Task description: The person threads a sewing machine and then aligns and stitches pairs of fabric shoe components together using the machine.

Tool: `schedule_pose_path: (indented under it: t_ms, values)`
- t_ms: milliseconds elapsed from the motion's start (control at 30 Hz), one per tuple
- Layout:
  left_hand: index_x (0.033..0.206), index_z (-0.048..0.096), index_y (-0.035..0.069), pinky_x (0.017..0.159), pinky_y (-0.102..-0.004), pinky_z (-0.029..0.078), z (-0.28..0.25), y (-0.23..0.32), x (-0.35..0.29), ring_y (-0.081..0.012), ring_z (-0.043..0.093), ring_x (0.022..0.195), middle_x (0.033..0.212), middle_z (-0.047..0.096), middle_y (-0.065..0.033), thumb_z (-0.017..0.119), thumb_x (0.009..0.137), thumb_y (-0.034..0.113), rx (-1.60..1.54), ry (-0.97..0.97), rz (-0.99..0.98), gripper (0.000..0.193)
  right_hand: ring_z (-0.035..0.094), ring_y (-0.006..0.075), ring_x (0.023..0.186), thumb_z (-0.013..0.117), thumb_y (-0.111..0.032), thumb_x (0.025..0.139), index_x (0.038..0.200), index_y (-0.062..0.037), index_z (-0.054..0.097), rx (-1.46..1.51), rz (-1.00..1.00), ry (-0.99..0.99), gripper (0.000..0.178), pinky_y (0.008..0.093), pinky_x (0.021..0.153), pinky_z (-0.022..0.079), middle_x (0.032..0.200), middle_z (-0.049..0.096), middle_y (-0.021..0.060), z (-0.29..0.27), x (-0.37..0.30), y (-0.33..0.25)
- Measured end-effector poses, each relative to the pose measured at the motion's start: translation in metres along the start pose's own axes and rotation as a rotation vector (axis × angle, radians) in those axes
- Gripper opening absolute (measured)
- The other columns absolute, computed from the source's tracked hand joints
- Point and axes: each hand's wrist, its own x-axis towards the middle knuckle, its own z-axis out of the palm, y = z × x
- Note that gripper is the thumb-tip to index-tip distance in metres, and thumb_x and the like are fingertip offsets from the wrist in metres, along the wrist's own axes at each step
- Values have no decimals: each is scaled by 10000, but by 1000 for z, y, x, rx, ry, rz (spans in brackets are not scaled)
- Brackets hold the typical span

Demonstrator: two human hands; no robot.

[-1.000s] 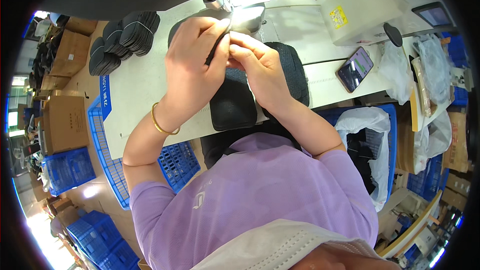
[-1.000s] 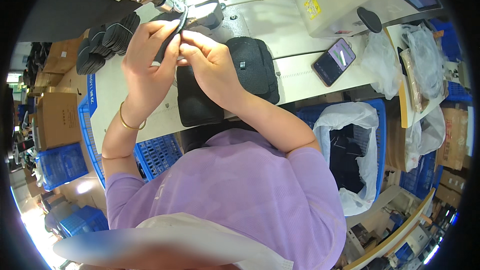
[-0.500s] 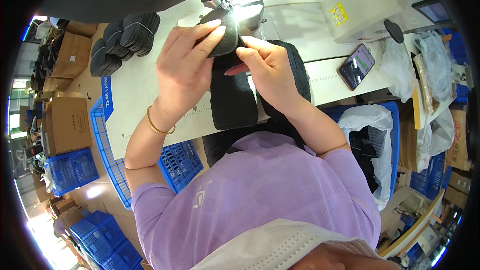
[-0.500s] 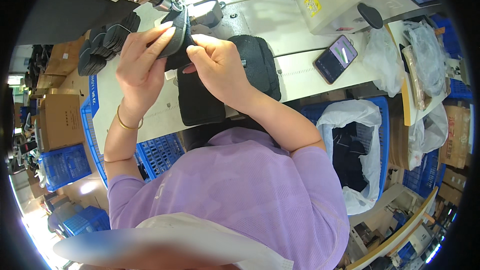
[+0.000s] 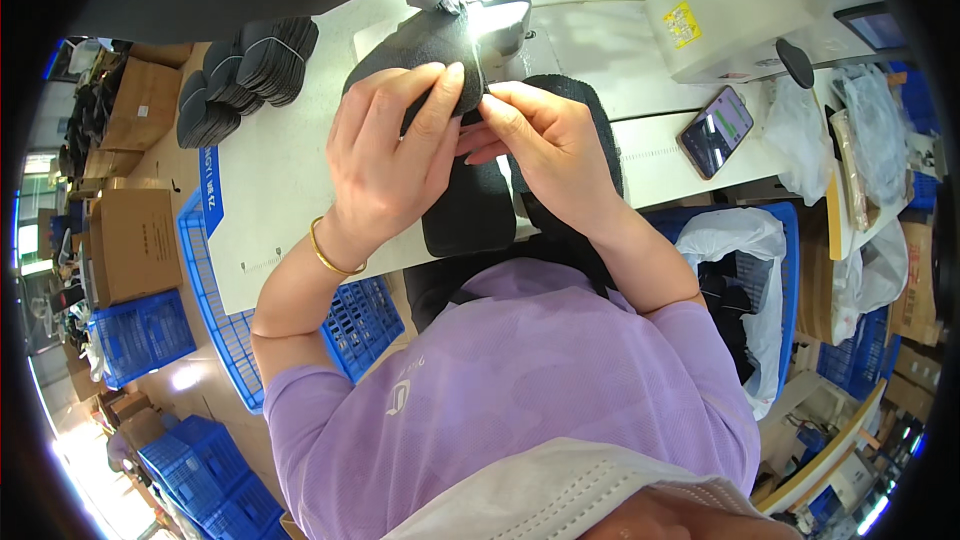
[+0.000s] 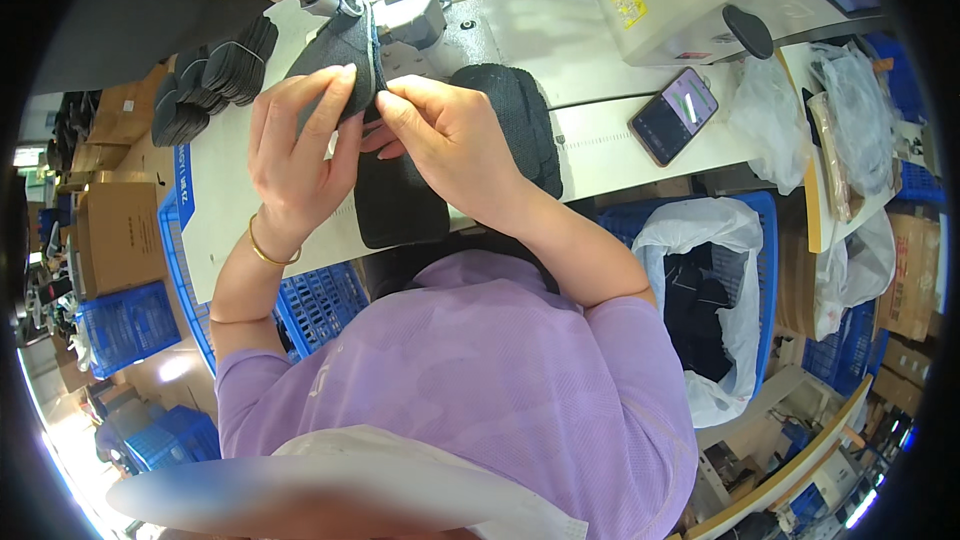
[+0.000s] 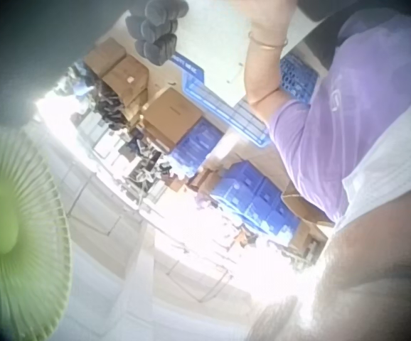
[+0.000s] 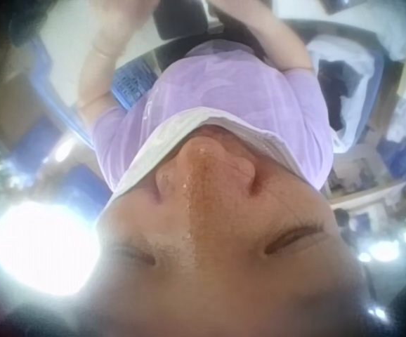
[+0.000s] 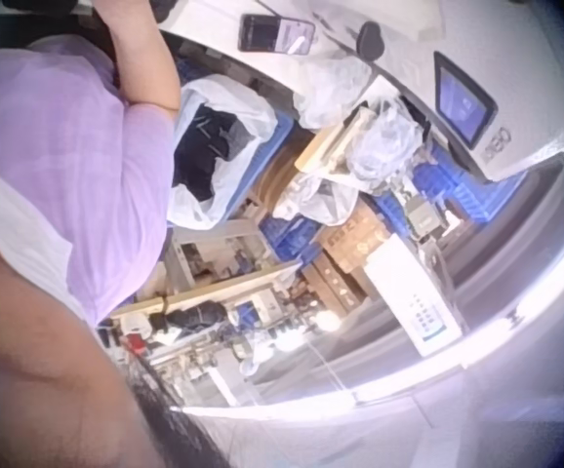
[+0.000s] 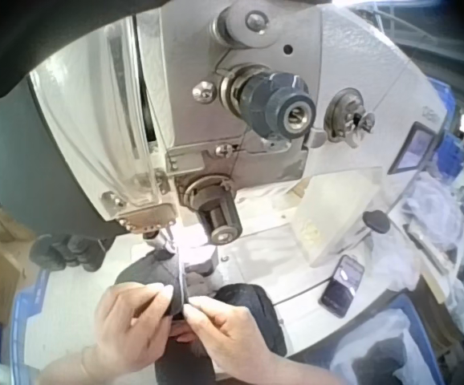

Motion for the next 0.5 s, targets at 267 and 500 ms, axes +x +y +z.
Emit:
schedule_pose_path:
  t_ms: [267, 500]
  values:
    - [956, 736, -18, 683, -319, 572, 5, -4, -11, -228, 644, 823, 929, 665, -79, 703, 600, -29, -57, 24, 117, 358, 699, 127, 737, 506, -149, 1006, 960, 51, 645, -46, 5, 4, 248, 257, 663, 566, 796, 706, 92, -1, -4, 0]
    - [946, 741, -43, 684, -337, 577, 2, -2, -9, -247, 664, 823, 916, 685, -117, 713, 652, -72, 17, -13, 221, 297, 679, 111, 620, 515, -132, 968, 870, 42, 655, -148, -19, 23, 244, 235, 555, 518, 696, 685, 72, 0, 0, -1]
